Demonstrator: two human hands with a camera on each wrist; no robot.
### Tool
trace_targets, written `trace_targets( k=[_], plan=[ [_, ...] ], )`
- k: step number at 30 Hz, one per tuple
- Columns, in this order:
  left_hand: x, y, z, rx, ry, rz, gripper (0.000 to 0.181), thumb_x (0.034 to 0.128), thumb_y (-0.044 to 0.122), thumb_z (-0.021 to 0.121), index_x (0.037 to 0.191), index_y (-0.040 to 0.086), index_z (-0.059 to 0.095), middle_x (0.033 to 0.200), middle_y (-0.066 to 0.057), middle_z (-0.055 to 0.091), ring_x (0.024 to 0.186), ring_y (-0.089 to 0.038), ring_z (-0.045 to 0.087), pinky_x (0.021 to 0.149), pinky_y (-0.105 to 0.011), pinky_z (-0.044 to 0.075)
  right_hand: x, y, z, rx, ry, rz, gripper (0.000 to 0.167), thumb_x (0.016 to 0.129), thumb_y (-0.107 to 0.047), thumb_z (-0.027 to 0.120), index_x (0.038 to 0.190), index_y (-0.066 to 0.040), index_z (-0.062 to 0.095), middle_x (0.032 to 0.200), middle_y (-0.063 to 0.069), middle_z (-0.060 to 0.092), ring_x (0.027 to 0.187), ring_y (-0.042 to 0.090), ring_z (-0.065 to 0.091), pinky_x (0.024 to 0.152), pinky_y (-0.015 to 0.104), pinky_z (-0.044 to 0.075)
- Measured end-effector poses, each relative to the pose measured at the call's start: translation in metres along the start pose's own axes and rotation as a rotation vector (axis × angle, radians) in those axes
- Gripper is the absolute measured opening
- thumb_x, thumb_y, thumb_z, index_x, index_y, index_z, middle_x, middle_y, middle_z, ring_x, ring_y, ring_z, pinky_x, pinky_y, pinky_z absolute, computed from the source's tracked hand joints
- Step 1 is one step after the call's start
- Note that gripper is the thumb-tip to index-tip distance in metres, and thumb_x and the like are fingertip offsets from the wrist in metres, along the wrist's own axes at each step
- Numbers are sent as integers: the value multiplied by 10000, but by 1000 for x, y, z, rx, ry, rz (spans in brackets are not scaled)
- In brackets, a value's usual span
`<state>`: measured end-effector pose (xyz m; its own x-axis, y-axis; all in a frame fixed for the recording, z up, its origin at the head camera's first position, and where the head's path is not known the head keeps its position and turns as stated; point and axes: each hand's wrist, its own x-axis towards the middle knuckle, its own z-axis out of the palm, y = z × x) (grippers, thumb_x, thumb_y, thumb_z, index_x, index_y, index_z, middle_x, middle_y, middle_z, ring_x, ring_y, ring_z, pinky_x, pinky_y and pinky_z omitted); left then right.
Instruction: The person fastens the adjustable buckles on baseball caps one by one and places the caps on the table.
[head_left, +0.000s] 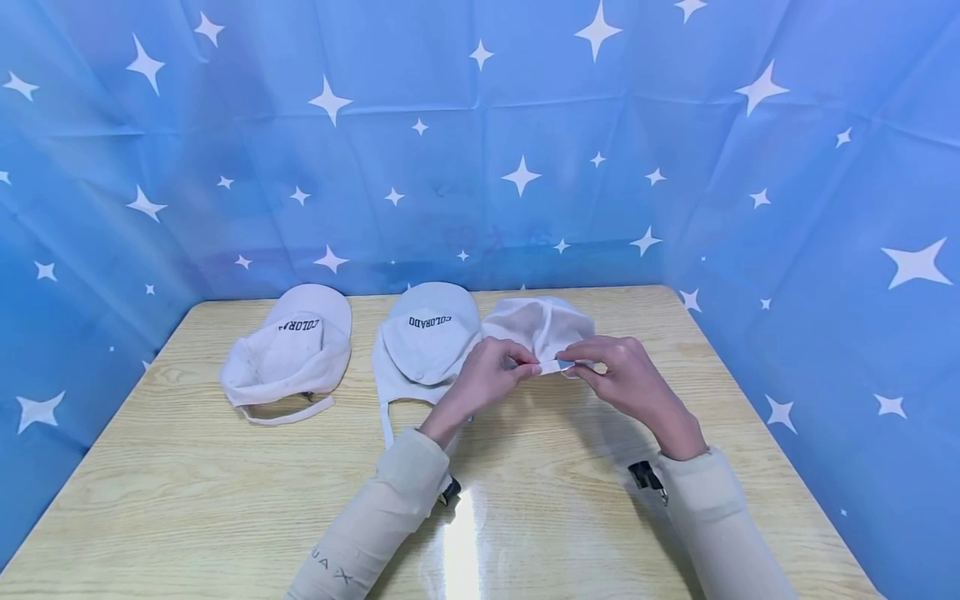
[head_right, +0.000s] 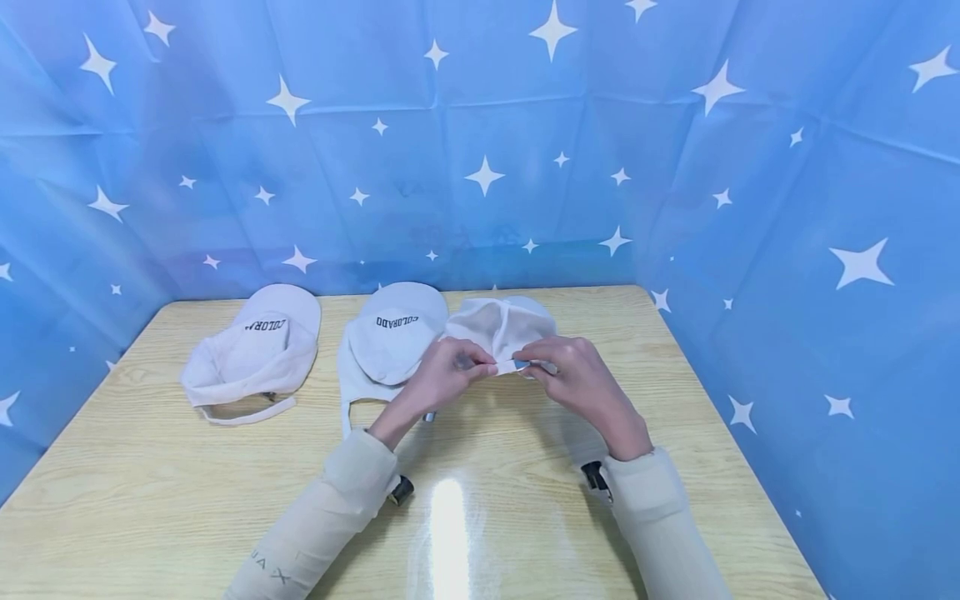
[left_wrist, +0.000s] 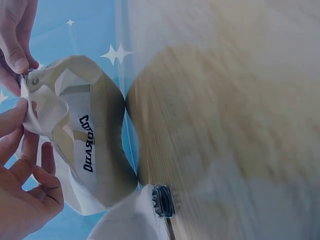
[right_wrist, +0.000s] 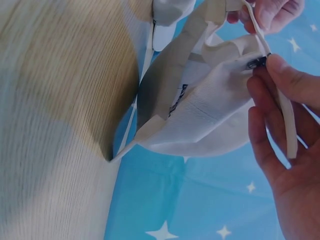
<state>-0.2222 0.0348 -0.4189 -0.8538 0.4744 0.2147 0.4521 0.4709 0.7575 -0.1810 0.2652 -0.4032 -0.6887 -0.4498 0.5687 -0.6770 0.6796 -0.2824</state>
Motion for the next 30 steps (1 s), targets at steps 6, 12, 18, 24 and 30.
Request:
trace_targets(
  k=[6,12,18,24,30],
  plan=[
    [-1,3,2,22,8,-11,79,935,190,771,937,135,827,907,14,804,888,-126,707,852,-290,508,1,0,1,-9,5,-22,248,775,41,850,996,-69,819,949,48,815,879,234,776,738,418,614],
    [-2,5,3,28,10,-30,78,937,209,770,943,158,829,911,38,803,886,-105,699,853,-289,503,1,-1,1,-8,-2,-23,254,778,39,849,1003,-74,819,953,44,815,879,231,776,744,420,615],
    [-3,4,5,19,0,-19,70,937,210,771,939,173,831,918,52,806,891,-81,697,836,-272,503,0,-2,3,3,-14,-22,249,785,34,847,1005,-80,822,953,38,816,873,220,777,742,410,616],
    [-2,3,5,37,9,-19,70,934,230,774,940,186,828,921,60,804,904,-83,693,845,-273,493,0,-1,4,4,12,-37,270,763,58,851,998,-73,827,947,47,817,863,227,781,718,402,614],
    [0,2,5,30,8,-21,66,925,230,784,943,179,822,946,46,805,959,-121,704,888,-298,491,1,1,3,-10,32,-63,289,735,60,865,988,-76,830,938,48,817,830,217,780,687,385,607]
  ],
)
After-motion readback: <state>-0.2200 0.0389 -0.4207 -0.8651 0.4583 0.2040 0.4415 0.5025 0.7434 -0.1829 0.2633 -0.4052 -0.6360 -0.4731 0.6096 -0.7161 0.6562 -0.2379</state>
